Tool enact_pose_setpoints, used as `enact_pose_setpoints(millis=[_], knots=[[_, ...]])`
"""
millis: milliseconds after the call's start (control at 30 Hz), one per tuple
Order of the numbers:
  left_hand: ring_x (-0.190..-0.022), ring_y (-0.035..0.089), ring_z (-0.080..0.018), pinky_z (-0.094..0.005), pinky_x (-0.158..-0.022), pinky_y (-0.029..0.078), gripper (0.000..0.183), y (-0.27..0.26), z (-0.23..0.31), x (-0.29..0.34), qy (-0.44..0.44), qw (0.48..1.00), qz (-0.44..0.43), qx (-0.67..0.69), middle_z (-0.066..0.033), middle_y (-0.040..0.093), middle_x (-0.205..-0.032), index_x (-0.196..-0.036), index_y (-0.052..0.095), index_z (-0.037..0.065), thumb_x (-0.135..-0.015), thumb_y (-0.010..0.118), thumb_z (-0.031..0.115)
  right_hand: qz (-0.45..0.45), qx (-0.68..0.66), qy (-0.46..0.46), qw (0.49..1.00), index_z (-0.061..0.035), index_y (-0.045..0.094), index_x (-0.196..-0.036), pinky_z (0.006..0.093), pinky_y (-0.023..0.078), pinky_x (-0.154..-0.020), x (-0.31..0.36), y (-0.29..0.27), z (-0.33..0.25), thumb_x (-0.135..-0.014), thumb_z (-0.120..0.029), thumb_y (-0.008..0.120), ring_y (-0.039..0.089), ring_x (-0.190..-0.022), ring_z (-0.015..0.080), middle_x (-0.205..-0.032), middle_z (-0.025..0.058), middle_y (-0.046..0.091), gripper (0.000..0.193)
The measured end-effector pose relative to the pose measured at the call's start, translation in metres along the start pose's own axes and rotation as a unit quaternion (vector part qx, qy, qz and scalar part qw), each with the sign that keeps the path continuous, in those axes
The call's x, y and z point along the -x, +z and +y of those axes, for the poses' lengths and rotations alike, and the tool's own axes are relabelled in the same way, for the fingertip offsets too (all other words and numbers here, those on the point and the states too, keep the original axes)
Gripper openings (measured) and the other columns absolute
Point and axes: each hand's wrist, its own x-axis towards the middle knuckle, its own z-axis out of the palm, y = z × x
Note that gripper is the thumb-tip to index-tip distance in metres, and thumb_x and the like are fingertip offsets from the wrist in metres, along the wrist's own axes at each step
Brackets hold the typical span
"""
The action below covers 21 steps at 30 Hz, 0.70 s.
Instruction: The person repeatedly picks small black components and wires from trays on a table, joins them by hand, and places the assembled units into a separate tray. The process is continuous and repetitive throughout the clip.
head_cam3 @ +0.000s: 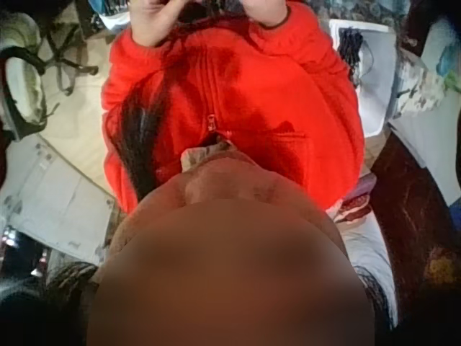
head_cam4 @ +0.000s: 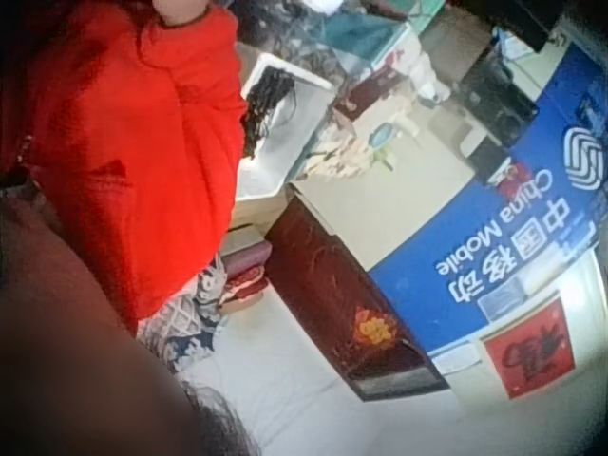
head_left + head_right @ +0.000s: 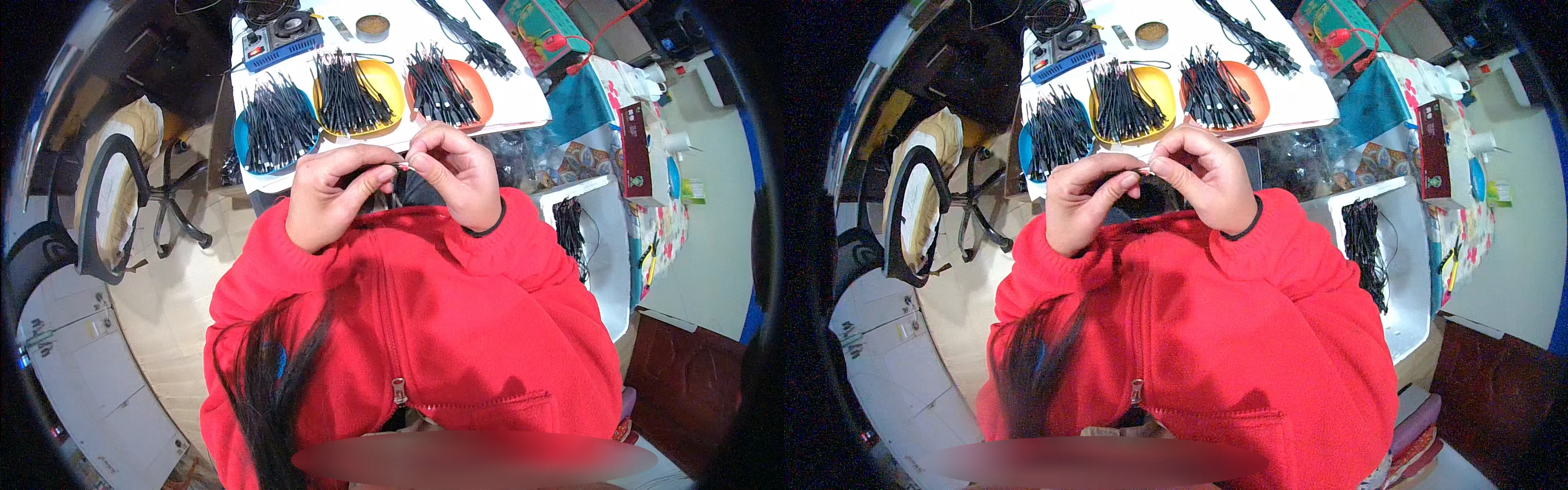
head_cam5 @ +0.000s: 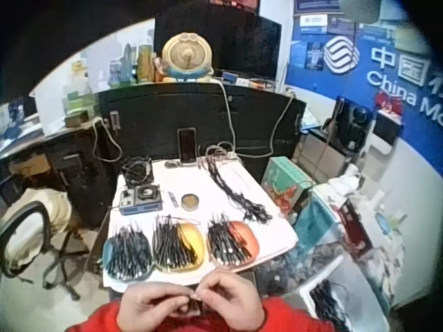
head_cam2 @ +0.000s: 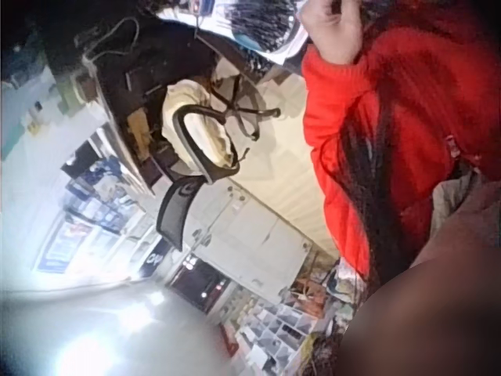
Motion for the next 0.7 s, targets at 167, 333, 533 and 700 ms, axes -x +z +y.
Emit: enact_pose_setpoints(millis=[167, 333, 533, 700], knots=[[-0.070, 0.064, -0.0107, -0.0227, -0.064, 0.050, 0.012, -0.015, 0.012, -0.030, -0.007, 0.998, 0.007, -0.061, -0.0080, 0.068, -0.080, -0.096, 0.067, -0.002, -0.086, 0.061, -0.001, 0.023, -0.141, 0.084, 0.986, 0.0006, 0.058, -0.108, 0.0213, 0.043, -0.076, -0.013, -0.016, 0.013, -0.097, -0.014, 0.053, 0.052, -0.086, 0.0073, -0.097, 0.0026, 0.058, 0.020], [-0.071, 0.065, -0.0098, -0.0225, -0.064, 0.050, 0.010, -0.040, 0.037, -0.078, -0.014, 0.991, 0.023, -0.134, -0.0094, 0.069, -0.080, -0.095, 0.066, -0.002, -0.086, 0.061, 0.000, -0.060, -0.106, 0.225, 0.967, -0.0018, 0.061, -0.104, 0.0231, 0.046, -0.070, -0.010, -0.030, 0.040, -0.096, -0.019, 0.053, 0.054, -0.078, 0.0072, -0.082, 0.0000, 0.056, 0.020], [-0.066, 0.067, -0.0187, -0.0273, -0.061, 0.051, 0.008, -0.071, -0.007, -0.186, 0.085, 0.942, -0.020, -0.323, -0.0123, 0.066, -0.073, -0.091, 0.065, -0.001, -0.084, 0.064, 0.003, -0.216, -0.010, 0.141, 0.966, -0.0029, 0.062, -0.094, 0.0314, 0.049, -0.073, 0.004, -0.019, 0.098, -0.092, -0.022, 0.055, 0.064, -0.079, 0.0208, -0.085, 0.0107, 0.066, 0.021], [-0.076, 0.065, -0.0330, -0.0389, -0.069, 0.052, 0.011, -0.076, -0.092, -0.255, 0.089, 0.859, -0.141, -0.485, -0.0161, 0.066, -0.080, -0.089, 0.068, 0.004, -0.081, 0.064, 0.010, -0.282, -0.019, 0.145, 0.948, -0.0033, 0.059, -0.088, 0.0369, 0.048, -0.073, 0.011, -0.015, 0.136, -0.091, -0.021, 0.054, 0.062, -0.079, 0.0285, -0.083, 0.0132, 0.063, 0.019]])
